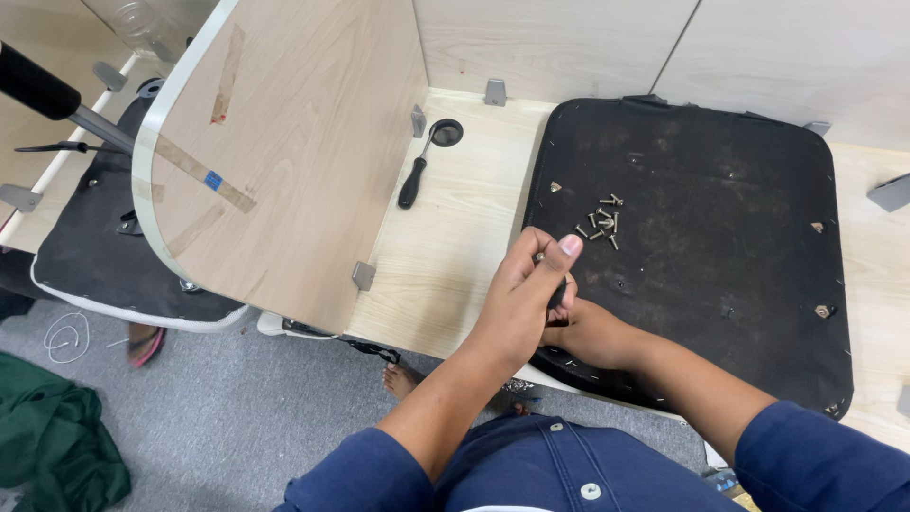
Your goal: The person uses a screwdriver to fasten screws into the underside of a black chair seat. They repeatedly pick up screws and tighten them into pre-drilled holes on the seat base.
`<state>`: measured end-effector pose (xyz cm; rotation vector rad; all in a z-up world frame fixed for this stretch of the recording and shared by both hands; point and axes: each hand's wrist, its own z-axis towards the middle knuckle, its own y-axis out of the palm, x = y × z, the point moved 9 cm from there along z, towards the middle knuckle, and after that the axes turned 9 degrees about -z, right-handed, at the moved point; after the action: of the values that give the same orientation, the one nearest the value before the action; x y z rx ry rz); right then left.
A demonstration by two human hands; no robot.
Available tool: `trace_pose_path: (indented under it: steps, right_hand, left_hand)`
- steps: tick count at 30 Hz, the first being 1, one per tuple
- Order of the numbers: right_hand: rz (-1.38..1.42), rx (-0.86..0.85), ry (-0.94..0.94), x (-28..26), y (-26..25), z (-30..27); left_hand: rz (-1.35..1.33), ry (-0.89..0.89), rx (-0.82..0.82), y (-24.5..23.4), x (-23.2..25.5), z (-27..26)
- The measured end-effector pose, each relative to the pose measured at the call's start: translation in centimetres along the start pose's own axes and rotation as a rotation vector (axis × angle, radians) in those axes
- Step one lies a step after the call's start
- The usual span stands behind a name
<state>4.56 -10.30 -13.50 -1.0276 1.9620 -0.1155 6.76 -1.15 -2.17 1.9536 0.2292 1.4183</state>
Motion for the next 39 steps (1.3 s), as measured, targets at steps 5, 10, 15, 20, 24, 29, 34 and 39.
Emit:
trace_pose_path:
  steps: [5,10,15,20,24,29,34,39]
  right_hand:
    - [0.023,-0.038,0.045,1.4,-0.7,0.3]
    - [0.072,-0.092,0.003,2.3,0.1,1.0]
    - [0.097,-0.086,0.019,3.0,0.7,1.4]
    - [0.008,-0.039,0.059,2.1,-0.1,0.9]
    - [-0.036,-0.023,0.017,0.3,-0.8,0.0]
    - [-0.084,-0.025,0.014,-0.5,-0.9,-0.3]
    - [-0.16,-0.038,0.148,1.0,-0.4,0.3]
    - [-0.164,-0.006,0.133,1.8,-0.3,0.6]
  left_hand:
    - [0.089,0.063,-0.068,0.7,0.5,0.1]
    - [0.138,0.012,-0.032,-0.2,0.7,0.7]
    - [0.131,-0.032,-0.01,-1.3,0.6,1.5]
    - [0.108,-0.049,-0.103,0.2,-0.1,0.7]
    - [0.207,0.082,-0.127,1.7,0.7,0.0]
    - [0.208,0.016,-0.089,1.4,0.9,0.3]
    - [0.136,-0.023,-0.137,0.1,1.5,1.2]
    - [0.137,-0.08,-0.159,-0.8,0.6,1.6]
